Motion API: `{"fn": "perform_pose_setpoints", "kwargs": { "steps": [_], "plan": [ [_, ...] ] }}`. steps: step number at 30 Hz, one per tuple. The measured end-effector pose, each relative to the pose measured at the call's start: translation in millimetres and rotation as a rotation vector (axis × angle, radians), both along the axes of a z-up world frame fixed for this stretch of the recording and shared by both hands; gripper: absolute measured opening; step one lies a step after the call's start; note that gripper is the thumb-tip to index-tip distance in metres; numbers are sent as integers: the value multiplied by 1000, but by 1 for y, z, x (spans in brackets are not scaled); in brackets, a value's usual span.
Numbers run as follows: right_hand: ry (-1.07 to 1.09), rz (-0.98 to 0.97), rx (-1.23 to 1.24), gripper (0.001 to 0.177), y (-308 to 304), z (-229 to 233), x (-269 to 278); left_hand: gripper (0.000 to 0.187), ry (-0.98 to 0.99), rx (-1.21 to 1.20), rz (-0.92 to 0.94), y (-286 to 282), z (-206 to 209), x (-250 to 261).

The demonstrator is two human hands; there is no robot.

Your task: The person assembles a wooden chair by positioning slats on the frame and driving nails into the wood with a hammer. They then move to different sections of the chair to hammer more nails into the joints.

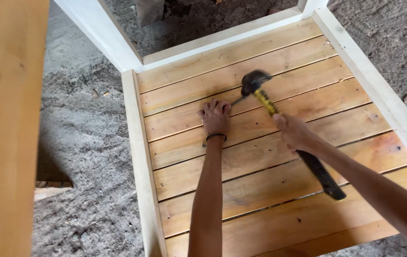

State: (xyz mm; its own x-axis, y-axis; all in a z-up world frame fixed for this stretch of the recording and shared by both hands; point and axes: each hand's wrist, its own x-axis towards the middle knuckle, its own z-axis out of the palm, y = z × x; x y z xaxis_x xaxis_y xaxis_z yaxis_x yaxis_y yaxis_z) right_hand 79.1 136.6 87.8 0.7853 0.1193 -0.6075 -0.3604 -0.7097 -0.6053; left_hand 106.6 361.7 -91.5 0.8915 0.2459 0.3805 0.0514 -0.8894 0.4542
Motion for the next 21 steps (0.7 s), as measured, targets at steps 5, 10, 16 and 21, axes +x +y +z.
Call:
{"fn": "perform_pose_setpoints", "kwargs": {
  "steps": [5,10,16,21],
  "plan": [
    [-72,-147,186,57,-43,26,-7,11,-11,58,-15,-1,-9,2],
    [-149,-235,214,56,-61,52,-30,13,-65,96,11,-2,-9,5],
    [-31,-276,50,53,-90,9,-42,12,-47,-4,6,1,-9,2],
    [182,-435,45,49,-102,10,-32,13,2,-165,167,2,12,-30]
  ]
}}
